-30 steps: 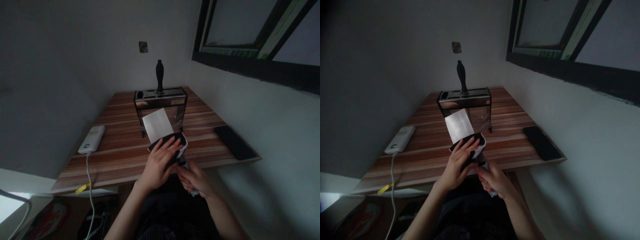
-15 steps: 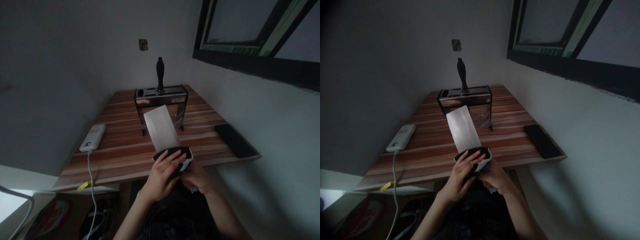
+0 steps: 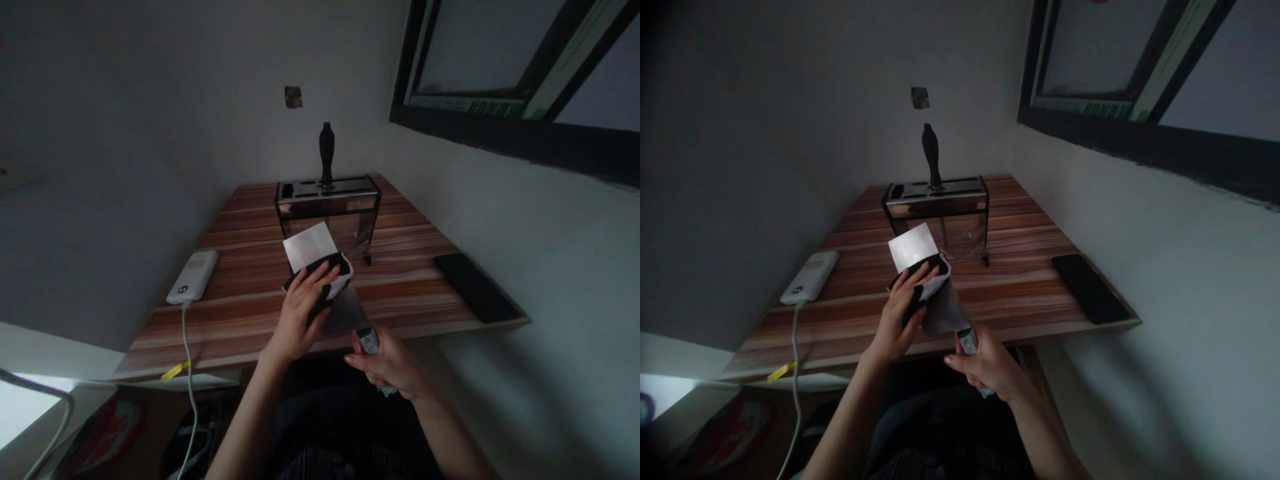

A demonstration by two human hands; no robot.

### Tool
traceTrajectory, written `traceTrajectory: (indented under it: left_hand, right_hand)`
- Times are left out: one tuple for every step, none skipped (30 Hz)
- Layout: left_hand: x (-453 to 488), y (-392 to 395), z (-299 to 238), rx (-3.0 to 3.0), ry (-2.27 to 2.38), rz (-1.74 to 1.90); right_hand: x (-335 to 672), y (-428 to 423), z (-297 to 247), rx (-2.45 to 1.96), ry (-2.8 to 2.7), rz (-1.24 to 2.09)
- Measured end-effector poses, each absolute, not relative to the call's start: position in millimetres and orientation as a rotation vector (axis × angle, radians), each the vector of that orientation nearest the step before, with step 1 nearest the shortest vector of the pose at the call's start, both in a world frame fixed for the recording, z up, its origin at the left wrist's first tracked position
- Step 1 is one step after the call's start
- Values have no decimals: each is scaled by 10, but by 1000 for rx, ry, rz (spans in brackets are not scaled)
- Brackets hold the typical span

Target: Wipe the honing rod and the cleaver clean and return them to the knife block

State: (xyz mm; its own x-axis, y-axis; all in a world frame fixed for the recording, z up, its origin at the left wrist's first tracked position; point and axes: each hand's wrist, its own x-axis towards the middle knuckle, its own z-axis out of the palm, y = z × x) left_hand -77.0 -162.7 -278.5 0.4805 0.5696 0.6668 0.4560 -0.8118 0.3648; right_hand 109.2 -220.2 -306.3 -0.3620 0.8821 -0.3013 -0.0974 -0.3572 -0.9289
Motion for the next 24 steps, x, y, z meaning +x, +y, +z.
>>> traceTrajectory:
  left_hand:
    - [-786, -1579, -2760, 2584, 913, 1268]
    - [-800, -1531, -2736, 2586, 926, 1293]
    - [-811, -1486, -2711, 2588, 940, 1316]
    - [-821, -1442, -2687, 2590, 952, 1339]
    - [-828, -1401, -2663, 2592, 964, 1365]
    - [-834, -1362, -2638, 2594, 975, 1391]
    - [-839, -1324, -2613, 2596, 985, 1419]
    - [-842, -1288, -2587, 2599, 999, 1441]
    - [-845, -1254, -2560, 2604, 1017, 1456]
    - [-848, -1222, -2532, 2608, 1039, 1468]
    - [-849, -1193, -2504, 2612, 1059, 1480]
    - [-848, -1168, -2477, 2615, 1079, 1491]
    - [-846, -1148, -2452, 2619, 1099, 1502]
    - [-841, -1133, -2432, 2624, 1117, 1511]
    - [-834, -1125, -2418, 2635, 1133, 1519]
    - [-825, -1124, -2409, 2650, 1151, 1521]
    - [-815, -1129, -2408, 2665, 1171, 1518]
    - [-803, -1140, -2414, 2679, 1190, 1514]
    - [-791, -1156, -2426, 2692, 1205, 1507]
    - [-779, -1177, -2444, 2702, 1216, 1494]
    - [-767, -1200, -2468, 2712, 1222, 1474]
    - [-755, -1226, -2495, 2722, 1219, 1447]
    - [-743, -1255, -2525, 2734, 1203, 1415]
    - [-731, -1285, -2558, 2747, 1178, 1379]
  right_hand:
    - [1095, -2199, -3052, -1137, -1161, 1792]
    - [1098, -2197, -3039, -1131, -1170, 1785]
    - [1102, -2197, -3028, -1125, -1176, 1785]
    - [1107, -2198, -3020, -1120, -1177, 1786]
    - [1111, -2201, -3016, -1118, -1177, 1791]
    - [1116, -2206, -3018, -1118, -1177, 1797]
    - [1119, -2212, -3025, -1120, -1178, 1803]
    - [1121, -2219, -3036, -1126, -1179, 1806]
    - [1122, -2225, -3050, -1134, -1181, 1808]
    - [1121, -2231, -3066, -1145, -1185, 1809]
    - [1118, -2235, -3080, -1155, -1192, 1812]
    - [1115, -2238, -3093, -1161, -1197, 1814]
    - [1111, -2239, -3104, -1160, -1202, 1817]
    - [1107, -2239, -3111, -1153, -1204, 1824]
    - [1103, -2238, -3114, -1142, -1201, 1831]
    - [1099, -2238, -3114, -1131, -1192, 1838]
    - [1096, -2238, -3111, -1124, -1183, 1842]
    - [1093, -2240, -3108, -1123, -1175, 1844]
    - [1091, -2243, -3104, -1127, -1170, 1844]
    - [1090, -2246, -3101, -1131, -1167, 1843]
    - [1089, -2250, -3101, -1134, -1166, 1843]
    - [1089, -2253, -3102, -1134, -1166, 1840]
    - [1089, -2255, -3106, -1131, -1165, 1836]
    - [1090, -2254, -3110, -1127, -1163, 1831]
